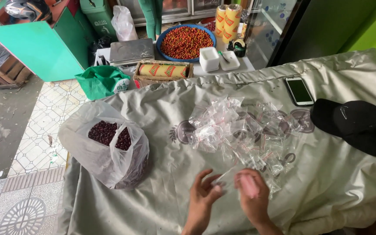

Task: The person is separating and opening small plastic zip-lock bags from a stack on a table.

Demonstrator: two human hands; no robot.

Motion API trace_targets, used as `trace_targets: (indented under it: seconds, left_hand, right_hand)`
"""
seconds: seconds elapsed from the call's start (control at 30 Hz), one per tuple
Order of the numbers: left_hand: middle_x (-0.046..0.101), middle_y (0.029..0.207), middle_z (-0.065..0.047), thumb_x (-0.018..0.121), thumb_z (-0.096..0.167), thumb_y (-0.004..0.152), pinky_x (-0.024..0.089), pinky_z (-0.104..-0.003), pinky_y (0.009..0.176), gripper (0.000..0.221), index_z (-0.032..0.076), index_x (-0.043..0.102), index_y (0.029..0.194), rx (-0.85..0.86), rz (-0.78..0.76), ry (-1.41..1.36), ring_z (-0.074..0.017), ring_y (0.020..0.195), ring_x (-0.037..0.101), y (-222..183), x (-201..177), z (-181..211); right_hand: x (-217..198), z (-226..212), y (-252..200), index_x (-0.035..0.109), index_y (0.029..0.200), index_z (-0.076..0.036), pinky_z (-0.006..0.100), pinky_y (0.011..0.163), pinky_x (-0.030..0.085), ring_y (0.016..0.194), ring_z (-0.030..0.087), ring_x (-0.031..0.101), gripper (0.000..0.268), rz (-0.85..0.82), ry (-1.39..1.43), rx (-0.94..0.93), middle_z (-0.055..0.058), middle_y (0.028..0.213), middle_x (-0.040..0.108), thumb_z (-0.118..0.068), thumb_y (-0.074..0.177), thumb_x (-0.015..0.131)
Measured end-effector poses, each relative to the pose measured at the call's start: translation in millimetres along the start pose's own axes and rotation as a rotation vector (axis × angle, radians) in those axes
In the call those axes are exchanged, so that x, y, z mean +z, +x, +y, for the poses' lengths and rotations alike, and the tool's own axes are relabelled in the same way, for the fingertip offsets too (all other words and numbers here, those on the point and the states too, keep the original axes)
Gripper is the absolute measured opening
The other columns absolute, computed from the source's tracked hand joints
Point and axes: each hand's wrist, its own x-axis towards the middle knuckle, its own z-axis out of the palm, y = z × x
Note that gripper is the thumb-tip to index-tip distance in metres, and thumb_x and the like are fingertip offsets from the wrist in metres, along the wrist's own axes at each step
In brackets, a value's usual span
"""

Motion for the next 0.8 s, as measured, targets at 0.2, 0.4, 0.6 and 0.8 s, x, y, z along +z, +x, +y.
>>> trace_targets:
  seconds: [0.2,0.4,0.6,0.8]
  left_hand:
    - [0.076,0.066,-0.02,0.083,-0.006,0.078,0.06,-0.036,0.061,0.005,-0.01,0.08,0.079,0.027,0.225,0.097,-0.0245,0.061,0.069,3,0,0]
    - [0.078,0.097,-0.017,0.073,0.014,0.086,0.063,-0.039,0.076,0.035,-0.006,0.074,0.115,-0.055,0.237,0.144,-0.0246,0.087,0.074,4,9,21]
    - [0.063,0.058,-0.009,0.079,0.01,0.088,0.048,-0.03,0.058,0.022,-0.002,0.073,0.07,0.063,0.119,0.262,-0.0155,0.056,0.057,2,2,3]
    - [0.081,0.1,-0.006,0.073,0.022,0.086,0.061,-0.029,0.071,0.033,0.003,0.079,0.112,-0.047,0.105,0.482,-0.0131,0.085,0.071,6,9,18]
  right_hand:
    - [6,-14,-7,0.07,0.1,-0.008,0.024,0.058,0.056,0.064,0.013,0.067,0.017,-0.02,-0.133,-0.012,0.006,0.089,0.072,-0.005,0.085,0.077]
    - [2,-2,-9,0.068,0.102,-0.006,0.025,0.056,0.057,0.065,0.015,0.066,0.026,-0.063,-0.027,0.027,0.007,0.088,0.07,0.01,0.082,0.072]
    - [-7,12,-10,0.068,0.105,-0.006,0.025,0.056,0.066,0.073,0.017,0.073,0.031,-0.028,-0.176,-0.042,0.012,0.1,0.073,0.014,0.082,0.061]
    - [-10,-11,9,0.068,0.107,-0.005,0.026,0.059,0.063,0.071,0.018,0.071,0.029,-0.231,-0.08,-0.009,0.011,0.095,0.072,0.011,0.083,0.069]
